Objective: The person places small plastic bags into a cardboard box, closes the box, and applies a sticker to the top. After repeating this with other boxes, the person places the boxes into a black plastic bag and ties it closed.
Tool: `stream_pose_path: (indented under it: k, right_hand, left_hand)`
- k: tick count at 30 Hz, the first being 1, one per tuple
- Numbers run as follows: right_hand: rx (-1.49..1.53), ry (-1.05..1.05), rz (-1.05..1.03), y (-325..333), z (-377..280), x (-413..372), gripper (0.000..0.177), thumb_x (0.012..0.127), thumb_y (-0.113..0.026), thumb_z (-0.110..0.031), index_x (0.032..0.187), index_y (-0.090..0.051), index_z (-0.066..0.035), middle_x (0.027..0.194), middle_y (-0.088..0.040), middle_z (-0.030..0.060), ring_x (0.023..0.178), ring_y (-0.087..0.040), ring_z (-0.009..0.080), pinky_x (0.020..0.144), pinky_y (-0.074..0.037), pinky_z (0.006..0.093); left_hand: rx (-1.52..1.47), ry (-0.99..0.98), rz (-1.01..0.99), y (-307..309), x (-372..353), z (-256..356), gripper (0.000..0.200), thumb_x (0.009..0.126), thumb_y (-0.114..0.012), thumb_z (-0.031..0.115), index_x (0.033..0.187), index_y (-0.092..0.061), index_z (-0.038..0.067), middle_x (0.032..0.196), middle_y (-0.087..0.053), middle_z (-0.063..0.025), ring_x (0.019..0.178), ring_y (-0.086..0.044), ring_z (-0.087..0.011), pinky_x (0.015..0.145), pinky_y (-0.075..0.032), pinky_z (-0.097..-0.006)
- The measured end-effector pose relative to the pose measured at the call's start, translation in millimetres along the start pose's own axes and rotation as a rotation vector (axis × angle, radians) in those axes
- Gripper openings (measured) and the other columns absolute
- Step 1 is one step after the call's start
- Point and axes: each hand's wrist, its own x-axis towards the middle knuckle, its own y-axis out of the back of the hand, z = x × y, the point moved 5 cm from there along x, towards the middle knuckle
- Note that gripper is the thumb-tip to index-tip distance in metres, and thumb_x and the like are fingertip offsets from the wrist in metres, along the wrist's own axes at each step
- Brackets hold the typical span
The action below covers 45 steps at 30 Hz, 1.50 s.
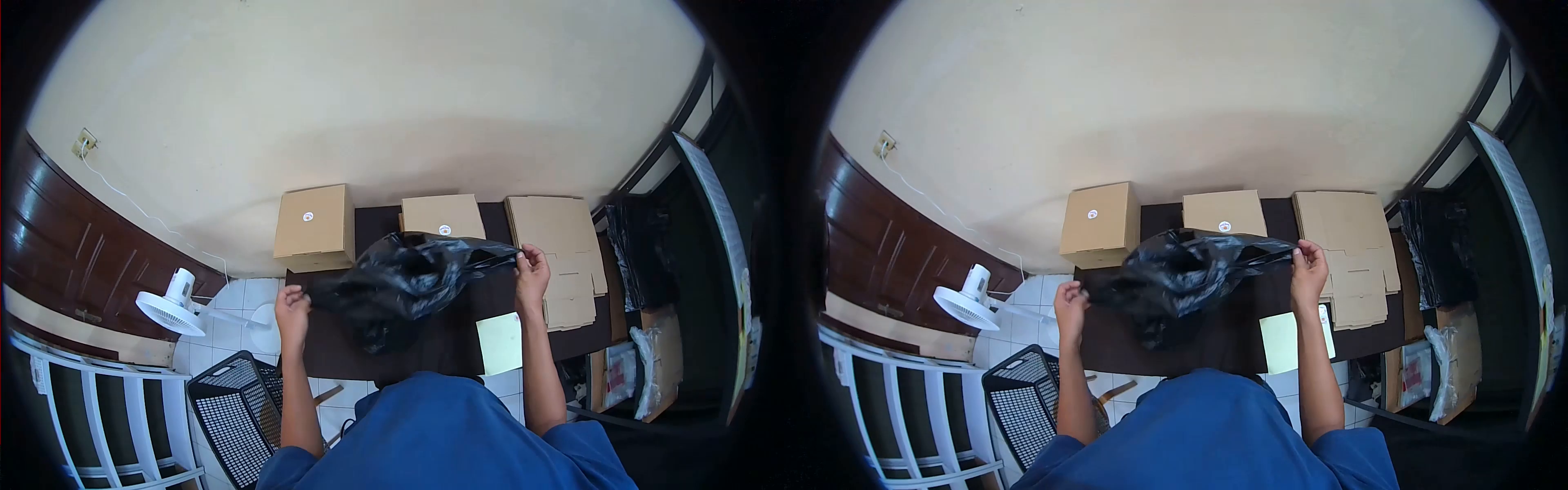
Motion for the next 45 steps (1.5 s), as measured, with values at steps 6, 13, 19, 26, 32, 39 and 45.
stream_pose_path:
  k: [6, 13, 19, 26, 32, 39, 45]
  right_hand:
    - [0.326, -0.248, -0.391, -89.5, -50.4, -49.7, 0.02, 0.101, -0.061, -0.006, 0.121, -0.058, -0.008, 0.105, -0.062, 0.0003, 0.092, -0.063, 0.0094, 0.073, -0.053, 0.0262]
    - [0.063, 0.017, -0.583, -135.8, -85.0, -52.5, 0.017, 0.098, -0.064, -0.007, 0.115, -0.062, -0.005, 0.102, -0.059, -0.0002, 0.092, -0.056, 0.0061, 0.08, -0.048, 0.0237]
    - [-1.009, 0.793, -0.545, -124.7, -132.5, -105.9, 0.06, 0.068, -0.086, -0.026, 0.119, -0.061, -0.006, 0.107, -0.061, 0.0115, 0.089, -0.066, 0.0293, 0.077, -0.053, 0.0425]
    - [-1.084, 0.114, -0.768, -114.5, -36.0, -72.8, 0.028, 0.078, -0.073, -0.02, 0.101, -0.071, -0.004, 0.102, -0.069, 0.023, 0.098, -0.067, 0.0412, 0.085, -0.052, 0.0506]
    - [-0.274, 1.068, -0.221, -173.4, -192.1, -120.5, 0.029, 0.08, -0.065, -0.015, 0.107, -0.07, -0.008, 0.112, -0.069, 0.0147, 0.111, -0.064, 0.0347, 0.103, -0.044, 0.0472]
    - [-1.165, 0.317, -1.176, -135.8, 13.4, -125.4, 0.027, 0.083, -0.067, -0.004, 0.108, -0.076, -0.004, 0.107, -0.073, 0.018, 0.108, -0.068, 0.0283, 0.103, -0.043, 0.0385]
    - [-0.201, -0.554, -0.793, -93.0, -7.6, -97.4, 0.019, 0.094, -0.06, 0.001, 0.109, -0.071, 0.003, 0.098, -0.075, 0.0077, 0.088, -0.072, 0.0152, 0.081, -0.055, 0.0279]
  left_hand:
    - [0.354, -0.766, -0.081, -76.6, -78.0, 119.1, 0.057, 0.076, -0.077, 0.011, 0.128, -0.056, 0.004, 0.135, -0.055, -0.017, 0.127, -0.051, -0.0354, 0.11, -0.039, -0.0454]
    - [0.514, -0.386, -0.398, -128.3, -67.7, 105.9, 0.02, 0.09, -0.07, 0.012, 0.108, -0.069, 0.003, 0.106, -0.07, -0.0086, 0.104, -0.064, -0.0171, 0.093, -0.046, -0.0333]
    - [-0.277, 0.047, -0.264, -82.6, -37.0, 76.1, 0.016, 0.1, -0.055, 0.006, 0.11, -0.064, -0.002, 0.102, -0.068, -0.0066, 0.094, -0.062, -0.0129, 0.087, -0.048, -0.0264]
    - [-0.691, 0.291, -0.126, -3.6, -16.6, 66.4, 0.029, 0.094, -0.058, 0.014, 0.119, -0.061, 0.001, 0.111, -0.067, -0.0097, 0.105, -0.064, -0.0209, 0.093, -0.052, -0.0357]
    - [-0.302, -0.784, 0.076, 66.0, -84.7, 153.7, 0.05, 0.106, -0.044, 0.036, 0.139, -0.051, -0.001, 0.136, -0.056, -0.0188, 0.124, -0.057, -0.0296, 0.109, -0.044, -0.0419]
    - [0.565, 0.059, -0.531, 25.6, -71.1, -13.3, 0.019, 0.094, -0.058, 0.01, 0.104, -0.066, -0.003, 0.102, -0.072, -0.0131, 0.103, -0.066, -0.0275, 0.098, -0.048, -0.0413]
    - [-0.392, 0.426, -0.744, 46.9, -43.0, 0.6, 0.018, 0.097, -0.062, 0.019, 0.1, -0.067, 0.002, 0.09, -0.068, -0.0016, 0.079, -0.063, -0.0099, 0.078, -0.051, -0.0243]
